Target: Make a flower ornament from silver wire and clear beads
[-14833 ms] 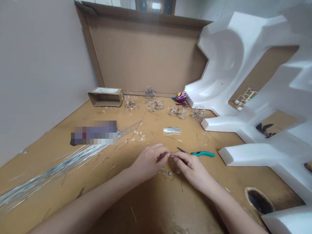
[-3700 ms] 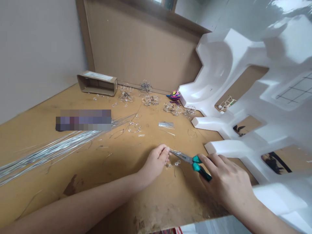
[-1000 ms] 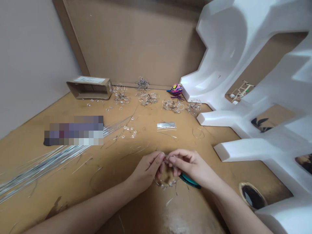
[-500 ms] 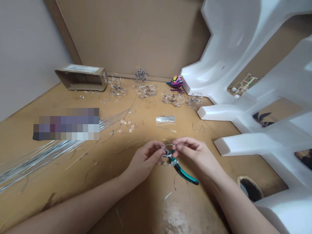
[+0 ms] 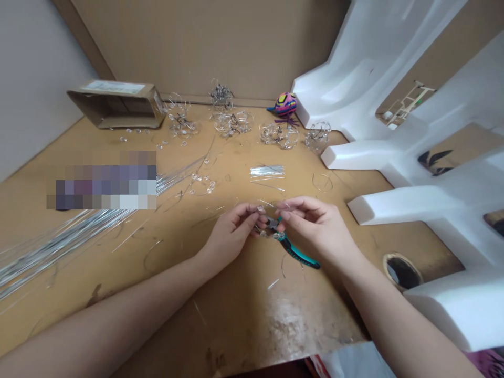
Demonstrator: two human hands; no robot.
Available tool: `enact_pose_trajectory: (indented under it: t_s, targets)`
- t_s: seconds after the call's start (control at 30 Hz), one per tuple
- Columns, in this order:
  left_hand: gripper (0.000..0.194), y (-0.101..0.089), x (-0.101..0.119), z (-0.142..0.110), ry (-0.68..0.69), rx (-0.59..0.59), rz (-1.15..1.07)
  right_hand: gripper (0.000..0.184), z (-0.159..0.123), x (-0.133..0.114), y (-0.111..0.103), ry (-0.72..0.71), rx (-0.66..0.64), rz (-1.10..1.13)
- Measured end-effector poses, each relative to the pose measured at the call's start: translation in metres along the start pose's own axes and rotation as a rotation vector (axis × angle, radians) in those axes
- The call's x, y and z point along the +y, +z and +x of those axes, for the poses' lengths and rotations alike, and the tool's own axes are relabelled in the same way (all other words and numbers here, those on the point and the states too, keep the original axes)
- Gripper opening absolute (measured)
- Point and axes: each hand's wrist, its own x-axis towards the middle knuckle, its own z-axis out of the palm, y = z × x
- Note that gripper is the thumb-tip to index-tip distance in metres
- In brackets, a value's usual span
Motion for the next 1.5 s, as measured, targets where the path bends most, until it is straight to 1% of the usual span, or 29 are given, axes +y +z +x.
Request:
enact_pose_trajectory:
  t_s: [0.13, 0.2, 0.33, 0.47, 0.63, 0.73, 0.83, 0.93, 1.03, 1.07, 1.23, 1.33, 1.4, 1.47, 1.5]
  targets:
    - [0.020, -0.001, 0.004, -0.003, 0.053, 0.053, 0.029, 0.016, 0.003, 0.006, -0.003, 0.031, 0.060, -0.051]
    - [0.020, -0.001, 0.006, -0.004, 0.073, 0.076, 0.010, 0.017, 0.004, 0.006, -0.005, 0.040, 0.051, -0.012]
    - [0.021, -0.002, 0.008, -0.003, 0.064, 0.104, -0.049, 0.020, 0.005, 0.002, -0.007, 0.055, 0.022, 0.053]
    - [0.024, -0.004, 0.005, 0.000, 0.056, 0.137, 0.000, 0.020, 0.005, 0.000, -0.008, 0.081, 0.011, 0.048]
    - [0.022, -0.007, 0.000, 0.001, 0.123, 0.202, 0.090, 0.018, 0.007, 0.004, -0.009, 0.126, 0.010, 0.093]
    - [0.021, -0.008, -0.001, 0.001, 0.105, 0.194, 0.085, 0.019, 0.009, 0.006, -0.010, 0.129, 0.006, 0.118]
    - [0.020, -0.009, -0.001, 0.003, 0.063, 0.185, 0.030, 0.022, 0.010, 0.008, -0.011, 0.109, -0.045, 0.194]
    - [0.020, -0.008, 0.002, 0.003, 0.022, 0.167, -0.065, 0.028, 0.009, 0.010, -0.011, 0.117, -0.119, 0.309]
    - [0.019, -0.007, 0.004, 0.002, -0.034, 0.135, -0.171, 0.030, 0.009, 0.011, -0.010, 0.159, -0.152, 0.389]
    - [0.019, -0.007, 0.004, 0.002, -0.043, 0.104, -0.174, 0.030, 0.009, 0.011, -0.009, 0.167, -0.158, 0.405]
    - [0.021, -0.007, 0.004, 0.000, -0.037, 0.072, -0.206, 0.028, 0.009, 0.009, -0.011, 0.149, -0.177, 0.456]
    - [0.022, -0.007, 0.008, 0.000, -0.040, 0.076, -0.186, 0.027, 0.008, 0.007, -0.011, 0.114, -0.182, 0.419]
    - [0.023, -0.006, 0.010, 0.000, -0.059, 0.084, -0.166, 0.027, 0.008, 0.006, -0.011, 0.100, -0.180, 0.346]
    - [0.023, -0.006, 0.010, 0.000, -0.072, 0.093, -0.133, 0.028, 0.009, 0.004, -0.010, 0.069, -0.150, 0.163]
    - [0.023, -0.006, 0.010, -0.001, -0.074, 0.094, -0.122, 0.027, 0.008, 0.002, -0.010, 0.036, -0.119, 0.012]
